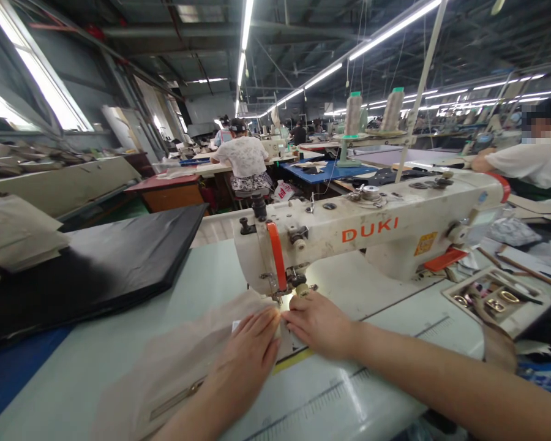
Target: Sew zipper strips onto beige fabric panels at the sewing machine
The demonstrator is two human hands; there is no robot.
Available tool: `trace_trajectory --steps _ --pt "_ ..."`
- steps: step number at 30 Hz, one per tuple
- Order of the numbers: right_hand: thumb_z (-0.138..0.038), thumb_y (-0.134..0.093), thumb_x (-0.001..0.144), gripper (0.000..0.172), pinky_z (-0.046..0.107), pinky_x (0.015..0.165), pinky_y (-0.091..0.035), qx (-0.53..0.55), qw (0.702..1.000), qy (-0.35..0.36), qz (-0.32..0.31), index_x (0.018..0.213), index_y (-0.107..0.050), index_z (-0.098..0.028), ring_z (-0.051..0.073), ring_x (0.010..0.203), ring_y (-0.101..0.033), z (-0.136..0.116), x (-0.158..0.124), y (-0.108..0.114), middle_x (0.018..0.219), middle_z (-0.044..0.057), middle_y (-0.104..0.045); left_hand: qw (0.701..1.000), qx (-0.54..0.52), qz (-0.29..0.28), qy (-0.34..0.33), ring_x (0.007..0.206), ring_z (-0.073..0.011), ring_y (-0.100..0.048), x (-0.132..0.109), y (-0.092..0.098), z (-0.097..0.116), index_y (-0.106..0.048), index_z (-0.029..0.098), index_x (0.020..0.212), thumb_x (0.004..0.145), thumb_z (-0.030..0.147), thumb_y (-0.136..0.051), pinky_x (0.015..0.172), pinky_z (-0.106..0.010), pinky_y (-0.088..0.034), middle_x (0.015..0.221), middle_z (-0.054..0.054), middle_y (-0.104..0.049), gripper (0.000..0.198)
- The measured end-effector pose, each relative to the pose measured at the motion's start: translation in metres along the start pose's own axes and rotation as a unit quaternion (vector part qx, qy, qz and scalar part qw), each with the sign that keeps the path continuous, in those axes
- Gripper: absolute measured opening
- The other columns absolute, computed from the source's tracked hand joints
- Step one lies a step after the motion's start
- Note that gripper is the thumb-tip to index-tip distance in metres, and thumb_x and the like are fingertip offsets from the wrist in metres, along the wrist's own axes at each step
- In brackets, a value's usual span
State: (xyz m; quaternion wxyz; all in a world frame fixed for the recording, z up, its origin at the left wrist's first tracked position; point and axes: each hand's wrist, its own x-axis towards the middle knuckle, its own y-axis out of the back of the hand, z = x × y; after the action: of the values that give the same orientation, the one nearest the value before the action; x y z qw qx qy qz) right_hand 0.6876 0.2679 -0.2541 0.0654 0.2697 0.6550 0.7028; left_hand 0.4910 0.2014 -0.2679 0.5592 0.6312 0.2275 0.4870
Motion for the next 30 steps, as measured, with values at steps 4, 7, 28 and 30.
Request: trace_trajectory --steps 4,7,28,30 --pt "-0.027 -0.047 0.101 0.023 0.035 0.082 -0.041 -0.004 1.0 -0.012 -0.003 0.098 -0.066 -0.015 0.022 0.086 -0.055 0.0011 0.0016 0.001 0.088 0.007 -0.064 1.0 0.0 0.012 0.002 0.117 -0.0248 -0.063 0.0022 -0.0038 -0.0042 -0.064 0.018 0.124 0.094 0.022 -0.045 0.104 -0.044 -0.051 0.128 -0.01 -0.067 0.036" --pt "-0.027 -0.047 0.101 0.023 0.035 0.083 -0.041 -0.005 1.0 -0.015 -0.005 0.1 -0.066 -0.015 0.022 0.088 -0.055 0.0022 0.0027 0.0001 0.089 0.007 -0.064 1.0 0.01 0.011 -0.003 0.116 -0.0258 -0.063 0.0033 -0.0049 -0.0056 -0.066 0.015 0.121 0.094 0.023 -0.044 0.103 -0.045 -0.052 0.127 -0.012 -0.067 0.035" --pt "-0.021 -0.049 0.1 0.019 0.033 0.077 -0.039 -0.008 1.0 0.008 0.017 0.092 -0.065 -0.014 0.02 0.08 -0.052 0.0005 0.0027 -0.0048 0.083 0.006 -0.062 0.998 0.045 0.033 -0.032 0.113 -0.0247 -0.066 0.0033 -0.005 -0.009 -0.063 0.016 0.124 0.095 0.025 -0.041 0.1 -0.046 -0.053 0.124 -0.011 -0.069 0.037" --pt "-0.02 -0.049 0.1 0.018 0.033 0.077 -0.039 -0.015 1.0 0.012 0.017 0.092 -0.065 -0.014 0.02 0.08 -0.051 0.001 0.003 -0.0047 0.083 0.006 -0.062 0.998 0.049 0.025 -0.033 0.114 -0.0239 -0.065 0.0036 -0.0048 -0.0102 -0.063 0.018 0.124 0.095 0.025 -0.041 0.102 -0.045 -0.051 0.124 -0.01 -0.069 0.037"
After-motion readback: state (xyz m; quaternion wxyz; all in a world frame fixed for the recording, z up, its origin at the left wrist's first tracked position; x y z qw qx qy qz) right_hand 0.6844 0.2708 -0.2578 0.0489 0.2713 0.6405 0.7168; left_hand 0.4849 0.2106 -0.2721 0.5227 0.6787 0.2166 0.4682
